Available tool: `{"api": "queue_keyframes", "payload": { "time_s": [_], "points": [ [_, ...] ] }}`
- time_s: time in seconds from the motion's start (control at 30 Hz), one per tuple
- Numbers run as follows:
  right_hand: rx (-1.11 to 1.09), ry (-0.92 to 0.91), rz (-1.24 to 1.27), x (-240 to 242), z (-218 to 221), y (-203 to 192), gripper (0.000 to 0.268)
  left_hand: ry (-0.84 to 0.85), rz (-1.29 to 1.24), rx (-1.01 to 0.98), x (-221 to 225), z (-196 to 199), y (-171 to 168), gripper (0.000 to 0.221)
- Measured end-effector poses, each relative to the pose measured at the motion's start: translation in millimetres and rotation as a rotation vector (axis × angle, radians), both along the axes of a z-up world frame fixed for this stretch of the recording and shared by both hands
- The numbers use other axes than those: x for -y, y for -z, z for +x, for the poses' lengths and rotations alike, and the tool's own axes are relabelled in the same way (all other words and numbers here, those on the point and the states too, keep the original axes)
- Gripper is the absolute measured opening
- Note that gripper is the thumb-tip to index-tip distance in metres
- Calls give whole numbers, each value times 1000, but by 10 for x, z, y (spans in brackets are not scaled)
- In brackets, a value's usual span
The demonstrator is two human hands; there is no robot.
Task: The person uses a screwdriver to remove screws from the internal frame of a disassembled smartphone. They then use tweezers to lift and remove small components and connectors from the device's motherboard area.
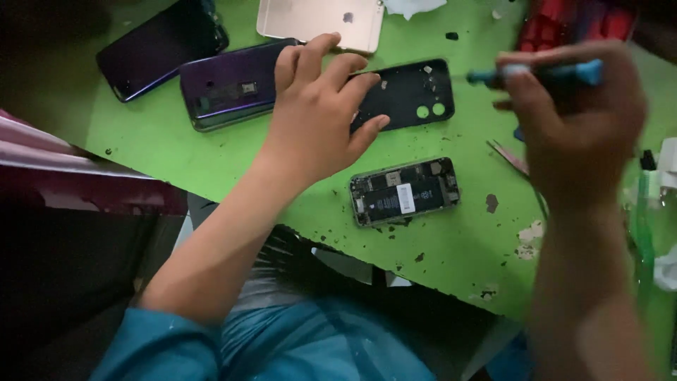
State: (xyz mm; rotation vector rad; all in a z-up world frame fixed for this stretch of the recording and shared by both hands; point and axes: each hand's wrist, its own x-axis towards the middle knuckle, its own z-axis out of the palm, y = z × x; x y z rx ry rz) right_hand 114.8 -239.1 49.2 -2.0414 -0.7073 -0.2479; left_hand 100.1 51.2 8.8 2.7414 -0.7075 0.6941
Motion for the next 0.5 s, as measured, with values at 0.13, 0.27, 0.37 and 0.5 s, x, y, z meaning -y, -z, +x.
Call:
{"api": "queue_keyframes", "payload": {
  "time_s": [0.13,0.27,0.37,0.5],
  "points": [
    [13,16,111,-248,179,244,16,20,-8,-26,20,23,17,48],
    [-33,26,194,-337,146,391,16,-7,19,15,-6,33,20,53],
    [-40,20,206,-350,165,439,18,-15,19,-35,-8,17,81,57],
    [-32,45,188,-311,175,506,16,-29,-20,-39,-3,-20,25,56]
  ]
}}
